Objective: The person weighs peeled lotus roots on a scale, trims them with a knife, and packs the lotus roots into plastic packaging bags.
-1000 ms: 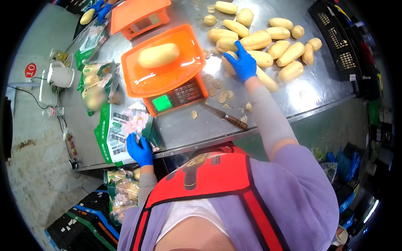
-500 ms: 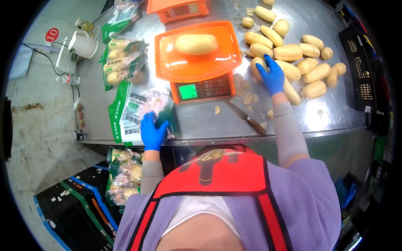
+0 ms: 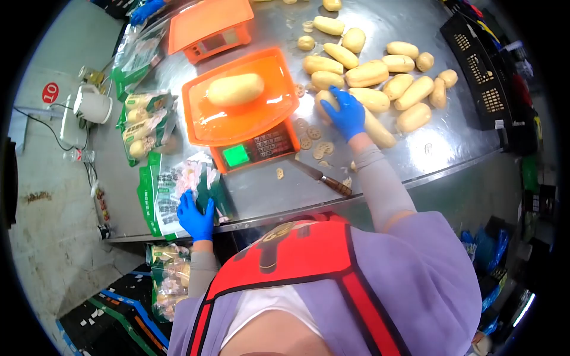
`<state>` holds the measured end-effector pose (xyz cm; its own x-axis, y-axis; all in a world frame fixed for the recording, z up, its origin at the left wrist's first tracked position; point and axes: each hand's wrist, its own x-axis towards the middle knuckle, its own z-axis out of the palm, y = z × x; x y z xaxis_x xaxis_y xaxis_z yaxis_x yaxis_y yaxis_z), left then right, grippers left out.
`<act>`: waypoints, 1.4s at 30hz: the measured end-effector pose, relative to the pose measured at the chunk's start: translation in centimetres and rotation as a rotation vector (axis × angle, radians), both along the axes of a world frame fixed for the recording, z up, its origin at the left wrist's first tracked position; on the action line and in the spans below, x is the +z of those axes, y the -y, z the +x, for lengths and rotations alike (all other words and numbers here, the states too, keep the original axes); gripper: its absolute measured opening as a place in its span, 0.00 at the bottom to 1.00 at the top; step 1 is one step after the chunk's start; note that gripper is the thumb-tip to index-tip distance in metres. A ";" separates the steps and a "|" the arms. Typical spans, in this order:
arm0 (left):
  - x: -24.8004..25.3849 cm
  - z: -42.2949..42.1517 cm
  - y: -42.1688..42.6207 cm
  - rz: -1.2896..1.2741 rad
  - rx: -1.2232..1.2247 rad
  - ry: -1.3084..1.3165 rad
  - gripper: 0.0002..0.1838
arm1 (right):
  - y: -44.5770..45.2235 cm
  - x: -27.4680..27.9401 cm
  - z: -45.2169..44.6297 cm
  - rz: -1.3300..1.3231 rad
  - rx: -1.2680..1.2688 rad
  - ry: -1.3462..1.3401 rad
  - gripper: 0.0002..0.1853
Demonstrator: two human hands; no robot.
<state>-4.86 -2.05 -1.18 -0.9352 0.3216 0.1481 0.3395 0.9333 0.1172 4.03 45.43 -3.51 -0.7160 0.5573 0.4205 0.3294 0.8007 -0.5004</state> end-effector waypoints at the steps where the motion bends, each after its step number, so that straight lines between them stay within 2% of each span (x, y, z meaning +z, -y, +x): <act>1: -0.4 0.2 0.1 0.006 -0.007 -0.002 0.41 | 0.1 0.1 0.0 0.006 -0.007 -0.002 0.25; 9: -1.5 0.4 0.5 0.111 -0.011 -0.051 0.37 | 0.4 0.1 0.1 0.001 -0.025 0.018 0.24; 11: -1.6 0.4 0.6 0.098 -0.020 -0.063 0.36 | 0.7 0.3 0.1 -0.041 0.044 -0.027 0.25; 13: -1.4 0.4 0.4 0.092 -0.023 -0.060 0.36 | 0.9 1.6 0.3 -0.096 0.065 0.017 0.25; 15: -1.4 0.4 0.4 0.112 -0.022 -0.048 0.37 | 0.7 2.1 0.6 -0.104 0.258 0.074 0.25; 17: -1.4 0.4 0.4 0.118 -0.027 -0.054 0.37 | 0.7 2.9 1.6 -0.092 0.279 0.106 0.25; 19: -1.5 0.4 0.5 0.139 -0.035 -0.062 0.36 | 0.2 2.7 3.2 -0.035 0.126 -0.072 0.22; 20: -1.4 0.5 0.5 0.138 -0.033 -0.060 0.36 | -0.1 3.3 4.3 -0.103 0.084 -0.141 0.21; 23: -0.7 0.5 0.0 0.134 -0.025 -0.057 0.36 | -2.1 0.7 8.9 0.104 -0.135 -0.121 0.28; 24: -0.7 0.5 0.0 0.150 -0.032 -0.056 0.35 | -2.0 0.8 10.1 0.109 -0.144 -0.119 0.28; 26: -0.5 0.5 -0.1 0.166 -0.046 -0.065 0.34 | -1.7 1.0 12.3 0.085 -0.144 0.076 0.33; 30: -1.4 0.5 0.5 0.145 -0.078 -0.103 0.32 | -2.1 0.2 13.2 -0.037 -0.111 0.158 0.36; 34: -1.5 0.4 0.5 0.129 -0.084 -0.132 0.32 | -2.5 0.2 11.5 -0.037 -0.060 0.110 0.36; 38: -1.7 0.4 0.6 0.106 -0.095 -0.139 0.34 | -2.2 0.3 9.6 -0.021 -0.147 0.162 0.36; 41: -1.7 0.3 0.7 0.090 -0.111 -0.121 0.33 | -2.7 0.8 9.8 -0.083 -0.162 0.165 0.31; 42: -1.5 0.4 0.5 0.097 -0.114 -0.127 0.33 | -3.3 1.0 10.4 -0.165 -0.237 -0.060 0.28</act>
<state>-4.45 -2.60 -2.71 -0.8653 0.4033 0.2977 0.4605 0.8741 0.1545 14.44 48.75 -2.46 -0.5338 0.7705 0.3482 0.4635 0.6111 -0.6416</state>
